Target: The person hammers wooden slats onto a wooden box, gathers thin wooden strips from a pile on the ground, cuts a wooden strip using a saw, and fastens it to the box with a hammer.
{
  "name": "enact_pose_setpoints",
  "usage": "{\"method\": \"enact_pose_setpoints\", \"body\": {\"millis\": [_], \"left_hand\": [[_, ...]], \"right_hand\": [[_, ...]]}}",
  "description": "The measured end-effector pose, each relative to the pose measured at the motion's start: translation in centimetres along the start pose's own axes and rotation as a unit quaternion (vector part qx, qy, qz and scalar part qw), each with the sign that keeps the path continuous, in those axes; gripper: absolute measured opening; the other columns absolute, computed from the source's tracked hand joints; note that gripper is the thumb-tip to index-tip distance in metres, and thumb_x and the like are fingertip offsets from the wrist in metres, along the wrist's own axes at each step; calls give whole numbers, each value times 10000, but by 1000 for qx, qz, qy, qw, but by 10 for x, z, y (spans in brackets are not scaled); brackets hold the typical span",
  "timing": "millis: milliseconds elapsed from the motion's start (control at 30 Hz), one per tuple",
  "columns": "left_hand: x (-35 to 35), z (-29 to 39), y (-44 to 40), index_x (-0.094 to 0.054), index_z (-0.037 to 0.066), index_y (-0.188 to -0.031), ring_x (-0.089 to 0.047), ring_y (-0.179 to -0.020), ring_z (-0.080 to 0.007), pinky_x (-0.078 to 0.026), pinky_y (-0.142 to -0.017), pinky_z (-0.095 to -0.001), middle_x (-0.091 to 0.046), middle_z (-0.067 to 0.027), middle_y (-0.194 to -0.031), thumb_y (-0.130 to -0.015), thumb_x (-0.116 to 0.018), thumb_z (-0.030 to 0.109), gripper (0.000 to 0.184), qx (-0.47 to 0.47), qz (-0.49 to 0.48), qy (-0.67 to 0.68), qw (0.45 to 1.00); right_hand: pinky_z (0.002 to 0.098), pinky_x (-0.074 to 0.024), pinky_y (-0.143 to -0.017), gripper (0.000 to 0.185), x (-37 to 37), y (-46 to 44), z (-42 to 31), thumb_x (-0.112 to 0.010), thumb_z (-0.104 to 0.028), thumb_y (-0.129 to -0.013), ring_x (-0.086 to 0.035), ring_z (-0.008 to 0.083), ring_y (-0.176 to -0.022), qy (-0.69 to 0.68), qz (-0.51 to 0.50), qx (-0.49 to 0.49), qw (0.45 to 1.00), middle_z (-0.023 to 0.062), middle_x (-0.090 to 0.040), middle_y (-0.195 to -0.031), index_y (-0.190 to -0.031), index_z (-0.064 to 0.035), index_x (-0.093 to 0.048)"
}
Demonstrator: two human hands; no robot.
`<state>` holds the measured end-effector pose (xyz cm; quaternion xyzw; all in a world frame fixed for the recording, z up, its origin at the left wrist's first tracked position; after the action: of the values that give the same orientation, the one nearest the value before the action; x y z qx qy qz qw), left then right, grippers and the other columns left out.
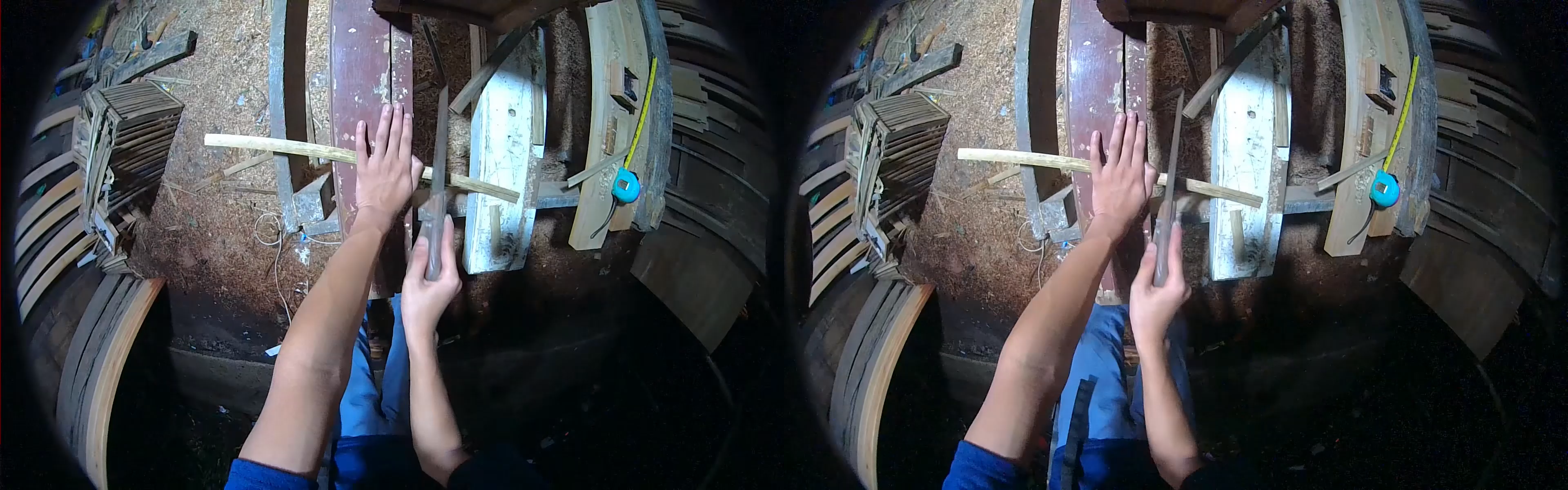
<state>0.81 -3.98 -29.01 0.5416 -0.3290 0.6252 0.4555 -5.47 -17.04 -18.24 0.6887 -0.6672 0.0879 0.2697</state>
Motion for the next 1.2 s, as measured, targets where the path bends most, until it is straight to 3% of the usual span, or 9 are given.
{"method": "enact_pose_setpoints", "body": {"millis": [233,267,433,500,633,667,933,1067,1200], "left_hand": [[0,2,2,-342,76,-1599,-174,-1592,-214,-63,-1285,-552,-269,-80,-1695,-978,-459,318,676,-1,-2,-6,1000],[2,1,1,-355,75,-1593,-181,-1590,-214,-65,-1285,-551,-275,-80,-1693,-975,-459,314,671,-1,5,4,1000],[-1,2,2,-373,72,-1584,-201,-1586,-215,-71,-1284,-547,-284,-83,-1691,-968,-457,294,661,-3,14,13,1000],[0,2,1,-367,72,-1587,-192,-1588,-213,-69,-1285,-545,-284,-84,-1691,-970,-453,308,667,-2,7,-23,1000],[1,2,1,-362,63,-1587,-173,-1593,-215,-64,-1284,-549,-282,-91,-1691,-964,-467,307,677,3,-2,8,1000],[0,1,2,-362,58,-1586,-180,-1592,-217,-64,-1284,-551,-281,-93,-1691,-958,-470,303,683,1,13,23,1000],[3,2,0,-370,58,-1582,-196,-1587,-217,-68,-1285,-556,-291,-97,-1686,-951,-464,293,680,5,5,21,1000],[-1,3,1,-343,61,-1596,-184,-1591,-222,-63,-1285,-554,-271,-97,-1694,-951,-462,306,701,-3,-1,-28,1000],[1,3,1,-335,46,-1596,-197,-1587,-212,-63,-1283,-562,-287,-109,-1687,-957,-448,283,691,-1,-4,22,1000]], "right_hand": [[390,-561,-902,447,-8,-2,-1,-606,-70,-1018,-723,299,-1121,-9,13,20,1000,285,-691,-1256,-1448,33,-542],[385,-486,-1053,470,-5,3,1,-588,-102,-1043,-616,258,-1270,-33,-16,-41,998,263,-609,-1412,-1459,96,-496],[406,-486,-1066,471,-1,7,5,-588,-100,-1043,-616,264,-1270,17,-21,-45,999,268,-596,-1426,-1462,94,-494],[403,-478,-1074,478,-12,-8,9,-595,-114,-1044,-606,266,-1286,-104,-21,-110,988,264,-589,-1438,-1463,94,-495],[376,-492,-1036,496,9,24,8,-594,-132,-1052,-616,252,-1259,-21,-27,-36,999,243,-593,-1441,-1481,88,-477],[389,-546,-939,470,10,27,12,-600,-79,-1032,-685,273,-1188,14,-1,11,1000,277,-688,-1273,-1480,33,-507],[324,-499,-985,509,17,28,13,-604,-146,-1052,-636,188,-1124,-1,-27,-20,999,213,-665,-1323,-1486,86,-473],[373,-557,-887,457,-1,-11,16,-624,-95,-1024,-730,259,-1094,-6,-15,-5,1000,295,-703,-1210,-1455,32,-539],[351,-559,-898,457,16,22,21,-615,-49,-1019,-723,262,-1113,-3,-21,23,1000,271,-714,-1215,-1461,30,-534]]}}
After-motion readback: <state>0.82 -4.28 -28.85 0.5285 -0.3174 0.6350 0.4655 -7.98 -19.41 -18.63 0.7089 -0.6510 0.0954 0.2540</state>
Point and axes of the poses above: each hand's wrist, its own y-axis away from the middle knuckle, its own x-axis out of the back of the hand, z = x × y, the point moved 5 cm from there along -y, towards the middle knuckle
